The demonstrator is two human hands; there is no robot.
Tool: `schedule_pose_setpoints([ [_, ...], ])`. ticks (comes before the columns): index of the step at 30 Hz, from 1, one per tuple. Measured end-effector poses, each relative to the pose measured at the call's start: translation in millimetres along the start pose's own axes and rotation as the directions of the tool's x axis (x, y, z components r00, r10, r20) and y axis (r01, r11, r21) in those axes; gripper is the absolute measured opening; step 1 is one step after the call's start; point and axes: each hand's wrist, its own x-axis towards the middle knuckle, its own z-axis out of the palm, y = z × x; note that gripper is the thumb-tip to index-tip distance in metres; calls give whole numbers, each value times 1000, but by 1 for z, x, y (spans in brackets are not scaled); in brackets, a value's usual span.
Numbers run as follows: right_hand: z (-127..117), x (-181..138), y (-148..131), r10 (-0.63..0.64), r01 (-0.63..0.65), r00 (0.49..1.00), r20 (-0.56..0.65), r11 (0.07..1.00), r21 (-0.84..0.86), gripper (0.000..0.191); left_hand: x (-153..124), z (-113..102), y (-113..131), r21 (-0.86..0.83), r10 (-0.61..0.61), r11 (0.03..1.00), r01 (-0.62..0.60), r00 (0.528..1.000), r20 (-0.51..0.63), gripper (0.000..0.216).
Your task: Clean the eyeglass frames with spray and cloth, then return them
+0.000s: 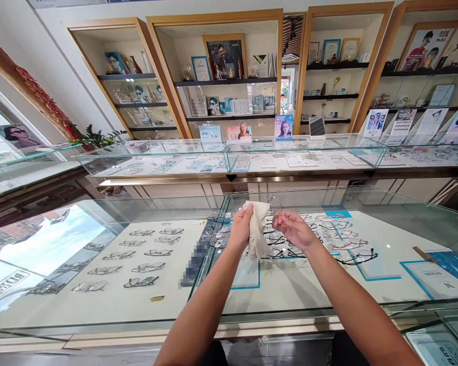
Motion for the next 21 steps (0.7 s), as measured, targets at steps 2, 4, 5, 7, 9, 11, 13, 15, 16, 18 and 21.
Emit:
schedule_pose_setpoints([
  [2,-1,0,1,4,-4,1000,11,1000,3,36,0,-1,-1,9,0,1000,0,1000,-3,62],
  [4,-1,0,2,3,-3,1000,19,1000,3,35,0,-1,-2,18,7,1000,-7,1000,10,61],
  [5,-1,0,2,3,-3,1000,23,1000,-1,35,0,-1,-2,19,10,1000,-11,1000,22,61],
  [7,0,0,1,3,-3,1000,25,1000,-19,37,-1,0,-2,16,10,1000,-11,999,44,60],
  [9,2,0,1,-1,2,1000,26,998,-63,39,-1,0,-2,25,7,1000,-9,999,49,62],
  [11,5,-1,1,-13,17,999,31,990,-138,40,-2,1,-1,60,21,998,-22,999,28,65],
  [13,8,-1,1,-24,33,999,45,974,-223,40,-4,2,-1,121,53,991,-53,999,5,68],
  [15,11,-1,3,-20,34,998,54,959,-280,41,-6,3,0,183,91,979,-91,996,7,69],
  [16,13,-1,5,-10,26,999,54,956,-294,42,-8,4,0,207,107,972,-109,994,20,68],
  [18,14,0,9,18,-5,999,42,957,-292,45,-11,8,1,223,126,965,-135,991,56,66],
  [21,14,1,16,60,-52,998,23,965,-258,48,-14,12,2,167,94,980,-112,989,111,64],
])
